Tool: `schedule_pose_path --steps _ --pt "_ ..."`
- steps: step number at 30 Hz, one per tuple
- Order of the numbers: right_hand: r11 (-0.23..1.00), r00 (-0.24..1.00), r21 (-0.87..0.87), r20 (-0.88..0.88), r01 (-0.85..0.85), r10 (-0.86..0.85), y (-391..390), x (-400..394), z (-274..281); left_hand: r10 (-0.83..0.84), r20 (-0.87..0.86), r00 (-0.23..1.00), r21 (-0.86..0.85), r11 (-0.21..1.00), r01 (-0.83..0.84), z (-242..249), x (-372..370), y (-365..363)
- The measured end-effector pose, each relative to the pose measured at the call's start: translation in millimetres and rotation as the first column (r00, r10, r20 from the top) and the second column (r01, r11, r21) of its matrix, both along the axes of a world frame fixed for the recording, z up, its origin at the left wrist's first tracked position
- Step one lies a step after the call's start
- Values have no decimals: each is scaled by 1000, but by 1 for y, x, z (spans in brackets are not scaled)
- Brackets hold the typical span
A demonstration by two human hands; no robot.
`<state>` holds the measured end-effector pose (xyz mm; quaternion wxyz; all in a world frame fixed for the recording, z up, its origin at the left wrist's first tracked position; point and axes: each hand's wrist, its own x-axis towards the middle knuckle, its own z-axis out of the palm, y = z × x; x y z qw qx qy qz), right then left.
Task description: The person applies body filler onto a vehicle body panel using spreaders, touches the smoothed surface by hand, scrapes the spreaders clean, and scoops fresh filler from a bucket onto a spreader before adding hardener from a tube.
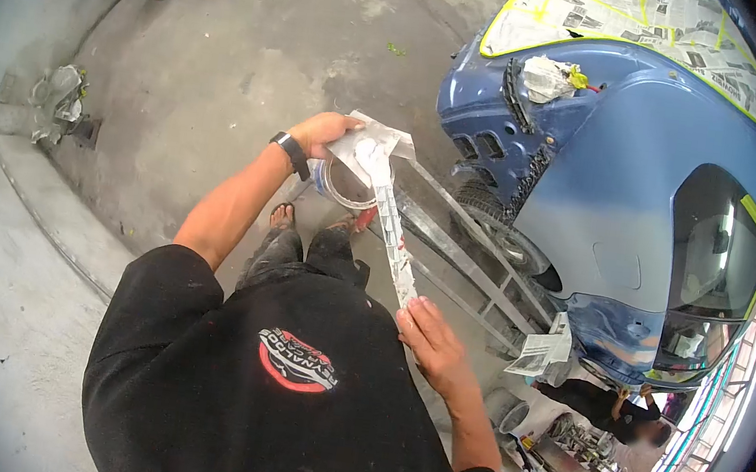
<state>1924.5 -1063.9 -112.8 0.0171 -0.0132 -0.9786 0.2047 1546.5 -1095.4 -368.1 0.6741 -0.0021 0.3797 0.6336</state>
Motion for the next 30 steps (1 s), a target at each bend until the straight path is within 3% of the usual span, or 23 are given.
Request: schedule_pose_path --steps 3,4,6,9,13,16,20,23,25,26,27,28,30 --pt "995 995 79 77 -68 62 11 -6 25 16 38 999 -1 1000 -16 12 -3 -5" --pt "990 992 106 103 -89 78 15 -9 36 46 -42 998 5 999 -46 15 0 -6" --pt "999 998 -8 42 42 -42 21 -10 53 112 -198 974 21 994 -110 39 11 -14" --pt "949 960 -174 -49 264 -276 29 -5 64 179 -282 942 64 984 -168 19 22 -8" --pt "841 820 -202 -195 503 -538 40 6 76 272 -200 941 97 961 -257 -2 37 -5" --pt "676 631 -354 -251 646 -734 49 19 76 312 -127 942 42 950 -309 -13 45 -3" --pt "491 468 -621 -216 612 -857 62 7 76 385 -104 917 -35 920 -390 -24 48 -10" --pt "587 600 -442 -129 678 -790 86 -9 37 433 -110 894 -63 895 -442 -38 42 -28" --pt "488 656 -624 51 610 -753 90 -50 -8 453 -165 876 -60 882 -467 -55 34 -49" --pt "564 712 -550 82 616 -698 98 -67 -43 476 -148 867 -63 870 -489 -51 31 -60" --pt "524 717 -599 123 605 -687 100 -86 -77 498 -131 857 -66 859 -509 -41 31 -72" --pt "557 776 -566 277 608 -566 100 -107 -84 534 -142 834 -82 833 -547 -32 32 -83" --pt "446 837 -782 170 435 -520 91 -133 -133 558 -129 820 -78 818 -569 -13 36 -107"
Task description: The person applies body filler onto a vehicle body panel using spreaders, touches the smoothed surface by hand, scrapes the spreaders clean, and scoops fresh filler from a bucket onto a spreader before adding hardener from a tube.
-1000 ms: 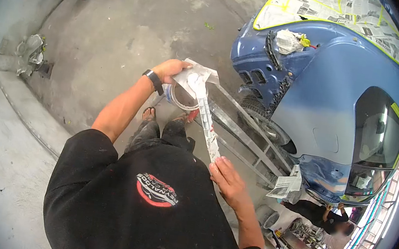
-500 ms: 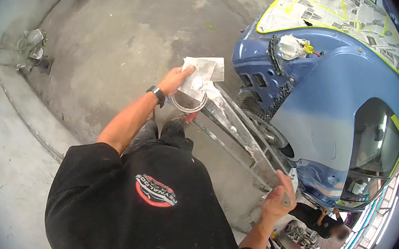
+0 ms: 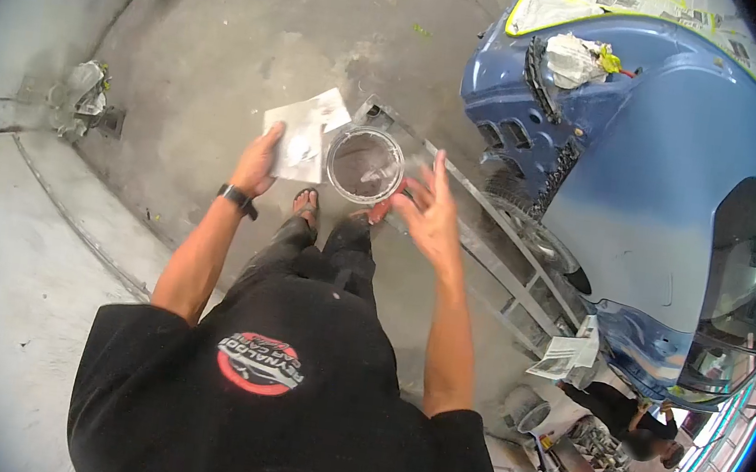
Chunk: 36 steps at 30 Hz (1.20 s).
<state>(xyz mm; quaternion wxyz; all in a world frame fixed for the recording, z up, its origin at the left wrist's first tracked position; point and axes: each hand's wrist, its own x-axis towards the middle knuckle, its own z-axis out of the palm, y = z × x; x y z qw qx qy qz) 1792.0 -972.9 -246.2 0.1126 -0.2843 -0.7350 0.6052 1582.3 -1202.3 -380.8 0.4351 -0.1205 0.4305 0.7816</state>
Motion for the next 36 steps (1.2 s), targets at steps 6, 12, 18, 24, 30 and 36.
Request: schedule_pose_path --steps 6,12,18,24,30,36 --pt "940 823 196 456 279 -339 57 34 -261 120 79 990 -113 987 -111 40 34 -70" --pt "832 766 496 424 251 -484 -15 62 -470 118 101 988 -312 947 -81 57 72 -120" --pt "806 700 463 433 368 -568 -21 58 -437 145 66 987 -259 958 -123 74 63 -113" --pt "781 749 -52 331 622 -575 -8 99 -230 -77 -35 996 -127 989 72 123 46 -52" --pt "478 533 -342 84 809 -842 -79 159 -60 -406 -76 911 75 908 412 176 42 4" --pt "541 578 -341 10 769 -816 -123 228 36 -659 -196 726 92 725 683 207 93 69"
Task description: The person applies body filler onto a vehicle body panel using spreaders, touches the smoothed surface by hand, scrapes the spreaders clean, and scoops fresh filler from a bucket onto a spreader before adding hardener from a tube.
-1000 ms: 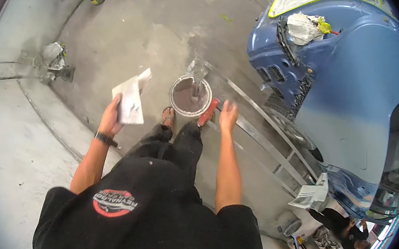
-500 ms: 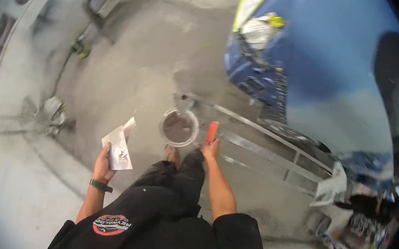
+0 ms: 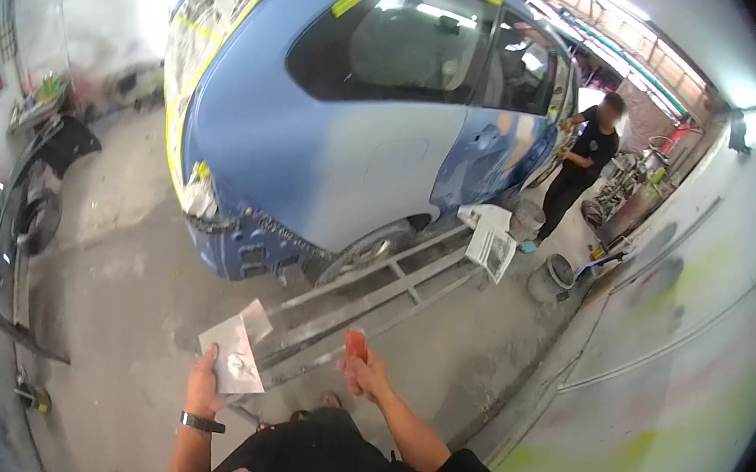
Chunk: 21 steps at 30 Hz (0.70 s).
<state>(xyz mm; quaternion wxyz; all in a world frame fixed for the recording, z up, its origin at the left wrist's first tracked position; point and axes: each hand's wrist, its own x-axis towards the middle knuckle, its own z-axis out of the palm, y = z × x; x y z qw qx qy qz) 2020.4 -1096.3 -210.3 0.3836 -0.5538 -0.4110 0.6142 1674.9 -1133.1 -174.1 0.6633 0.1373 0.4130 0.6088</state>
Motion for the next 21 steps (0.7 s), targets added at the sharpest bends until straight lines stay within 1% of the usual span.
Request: schedule_pose_path --steps 1,2,3,4,6,10,12,14,17,18,19,20,21 --pt "999 999 34 -28 39 -39 -6 2 6 -22 3 1000 -7 1000 22 1 7 8" --pt "991 992 74 -71 109 -104 -10 4 -11 -45 6 999 -15 999 45 -1 15 12" --pt "978 979 105 -116 179 -167 -11 5 -11 -39 45 998 -33 999 41 -3 24 17" --pt "977 974 72 -128 199 -189 -12 8 -10 -55 61 997 -33 998 58 -1 34 19" --pt "972 961 0 -146 237 -234 -17 13 16 -88 96 991 -38 995 92 8 55 19" --pt "971 948 -3 -218 237 -232 -12 54 11 -121 79 990 -61 990 126 7 92 14" --pt "967 938 -13 -239 254 -250 -12 73 25 -113 85 990 -76 990 119 -1 108 15" --pt "959 941 56 -218 278 -260 -12 90 47 -146 110 983 -87 984 156 -1 126 15" --pt "942 955 183 -150 282 -257 -17 123 60 -192 116 974 -78 976 202 -6 152 14" --pt "934 959 229 -122 276 -254 -19 133 61 -208 111 972 -72 974 217 0 161 15" --pt "917 959 280 -87 285 -271 -20 140 67 -192 100 976 -85 976 201 6 174 15" --pt "901 955 322 -50 291 -291 -20 147 76 -210 59 976 -89 973 214 18 187 22" --pt "889 950 351 -12 295 -311 -20 153 80 -229 20 973 -108 967 230 20 195 16"
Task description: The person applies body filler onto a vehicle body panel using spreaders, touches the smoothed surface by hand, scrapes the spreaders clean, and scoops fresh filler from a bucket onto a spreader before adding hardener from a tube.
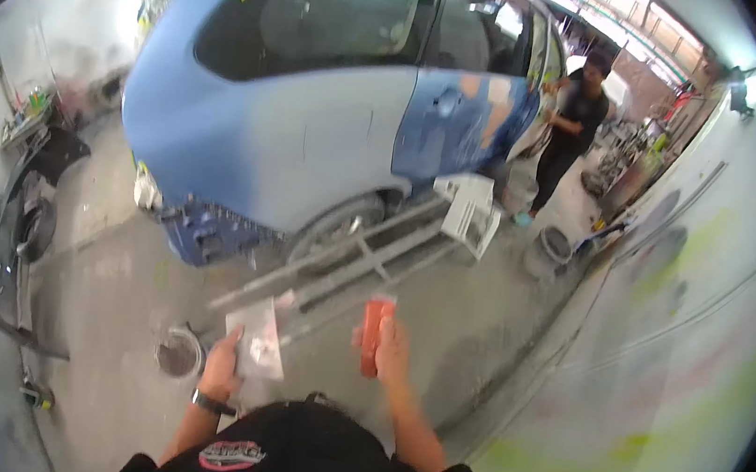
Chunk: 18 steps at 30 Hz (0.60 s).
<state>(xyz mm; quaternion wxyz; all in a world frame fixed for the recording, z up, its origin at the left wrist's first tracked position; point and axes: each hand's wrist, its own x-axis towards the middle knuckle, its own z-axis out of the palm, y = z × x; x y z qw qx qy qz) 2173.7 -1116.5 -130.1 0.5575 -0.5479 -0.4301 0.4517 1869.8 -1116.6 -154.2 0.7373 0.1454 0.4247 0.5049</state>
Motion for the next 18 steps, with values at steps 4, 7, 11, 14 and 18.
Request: schedule_pose_path --steps 4,7,11,14,18 --pt "989 995 -123 -57 77 -85 1 31 -6 -72 -544 836 276 925 259 -52 5 -7" --pt "992 980 -74 -164 103 -114 -11 46 -6 -82 50 995 -15 996 82 3 48 -1" --pt "982 979 -5 -67 191 -191 -21 50 5 -153 21 988 -9 988 153 8 47 1" --pt "974 974 47 32 224 -225 -31 44 18 -189 11 982 -11 982 189 7 42 2" --pt "972 967 35 101 232 -234 -40 29 18 -219 -35 975 -54 975 217 5 31 -1"
